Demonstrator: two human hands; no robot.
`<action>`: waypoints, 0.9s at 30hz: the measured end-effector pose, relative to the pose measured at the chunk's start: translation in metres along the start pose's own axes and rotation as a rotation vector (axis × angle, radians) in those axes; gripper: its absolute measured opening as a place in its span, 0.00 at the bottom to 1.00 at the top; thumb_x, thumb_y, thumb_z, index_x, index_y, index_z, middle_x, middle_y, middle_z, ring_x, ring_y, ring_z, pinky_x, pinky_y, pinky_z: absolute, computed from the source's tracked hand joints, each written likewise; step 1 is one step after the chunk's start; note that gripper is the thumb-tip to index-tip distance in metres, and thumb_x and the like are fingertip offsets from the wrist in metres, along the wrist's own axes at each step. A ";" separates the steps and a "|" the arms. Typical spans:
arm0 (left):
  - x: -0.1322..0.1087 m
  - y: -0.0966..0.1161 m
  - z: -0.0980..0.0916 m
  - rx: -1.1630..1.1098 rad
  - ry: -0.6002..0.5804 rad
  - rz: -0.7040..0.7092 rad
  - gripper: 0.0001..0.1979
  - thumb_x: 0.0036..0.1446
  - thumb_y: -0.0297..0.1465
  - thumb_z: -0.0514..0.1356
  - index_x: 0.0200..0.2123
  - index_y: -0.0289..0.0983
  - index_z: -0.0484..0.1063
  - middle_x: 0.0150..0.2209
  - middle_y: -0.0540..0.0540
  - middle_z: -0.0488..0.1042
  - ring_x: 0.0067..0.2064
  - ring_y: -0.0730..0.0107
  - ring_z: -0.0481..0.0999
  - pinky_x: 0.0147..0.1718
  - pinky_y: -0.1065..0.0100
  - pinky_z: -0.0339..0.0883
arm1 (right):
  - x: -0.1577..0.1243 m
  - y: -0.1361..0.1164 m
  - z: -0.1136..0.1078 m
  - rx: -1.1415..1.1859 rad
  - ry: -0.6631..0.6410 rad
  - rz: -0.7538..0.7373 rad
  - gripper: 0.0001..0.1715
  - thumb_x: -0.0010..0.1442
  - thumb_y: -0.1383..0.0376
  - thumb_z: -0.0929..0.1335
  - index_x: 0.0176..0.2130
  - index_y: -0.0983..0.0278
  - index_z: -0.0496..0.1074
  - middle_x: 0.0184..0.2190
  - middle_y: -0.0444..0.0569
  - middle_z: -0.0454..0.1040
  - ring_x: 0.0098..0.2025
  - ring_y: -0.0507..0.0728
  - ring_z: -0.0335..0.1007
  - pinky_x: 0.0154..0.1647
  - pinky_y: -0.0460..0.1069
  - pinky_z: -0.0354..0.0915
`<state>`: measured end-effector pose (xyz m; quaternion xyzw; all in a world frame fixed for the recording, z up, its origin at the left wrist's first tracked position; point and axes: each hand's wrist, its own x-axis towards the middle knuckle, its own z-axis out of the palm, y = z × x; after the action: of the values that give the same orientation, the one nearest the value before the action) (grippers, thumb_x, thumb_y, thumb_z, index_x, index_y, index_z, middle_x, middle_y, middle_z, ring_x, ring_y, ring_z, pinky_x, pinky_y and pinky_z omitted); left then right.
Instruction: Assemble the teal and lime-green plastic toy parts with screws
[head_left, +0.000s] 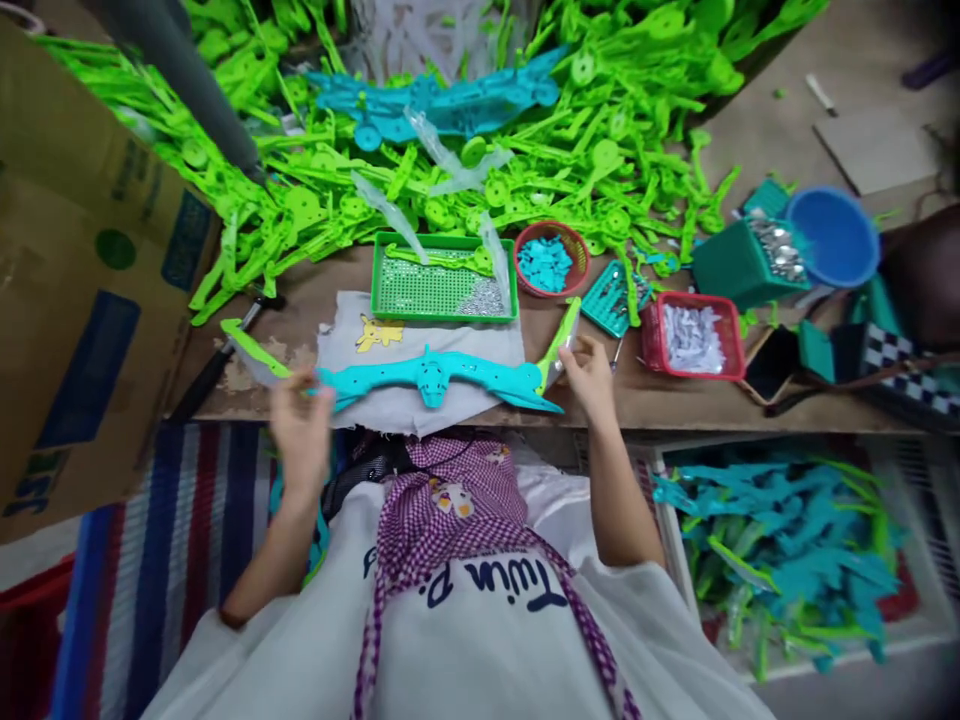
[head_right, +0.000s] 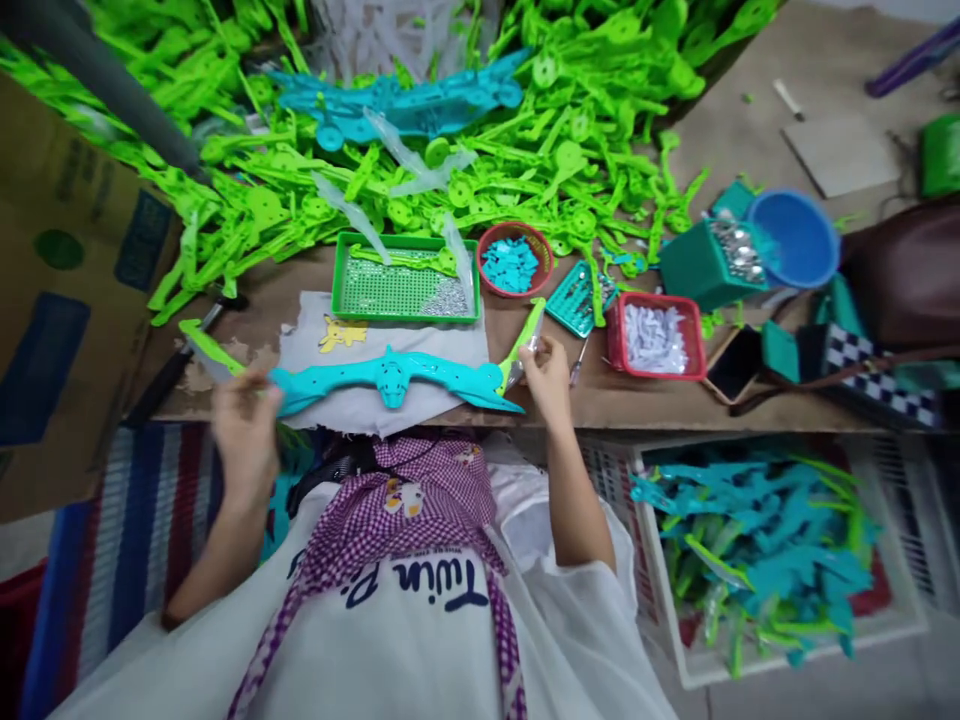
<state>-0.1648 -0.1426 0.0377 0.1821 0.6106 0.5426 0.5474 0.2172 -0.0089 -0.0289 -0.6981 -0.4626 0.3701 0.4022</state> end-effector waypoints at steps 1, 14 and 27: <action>-0.009 -0.010 0.023 0.007 -0.085 -0.029 0.19 0.50 0.34 0.73 0.45 0.42 0.76 0.42 0.47 0.80 0.45 0.61 0.79 0.45 0.61 0.74 | 0.003 -0.001 0.003 0.057 -0.006 0.028 0.41 0.45 0.47 0.75 0.52 0.63 0.66 0.41 0.49 0.72 0.29 0.50 0.67 0.21 0.46 0.66; -0.023 -0.060 0.198 -0.317 -0.380 -0.511 0.19 0.35 0.31 0.79 0.31 0.36 0.76 0.35 0.47 0.81 0.37 0.67 0.80 0.42 0.62 0.75 | 0.013 -0.049 -0.009 0.225 0.061 0.038 0.15 0.49 0.55 0.71 0.31 0.61 0.65 0.23 0.37 0.61 0.25 0.49 0.56 0.24 0.45 0.57; -0.028 -0.053 0.215 -0.287 -0.301 -0.381 0.24 0.28 0.33 0.79 0.31 0.38 0.75 0.32 0.49 0.81 0.36 0.63 0.80 0.41 0.60 0.75 | -0.013 -0.056 -0.014 0.230 0.210 -0.150 0.33 0.60 0.40 0.64 0.53 0.60 0.68 0.49 0.52 0.73 0.53 0.60 0.71 0.59 0.59 0.67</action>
<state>0.0506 -0.0841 0.0462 0.0632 0.4624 0.4776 0.7443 0.2062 -0.0103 0.0290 -0.6458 -0.4234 0.3147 0.5520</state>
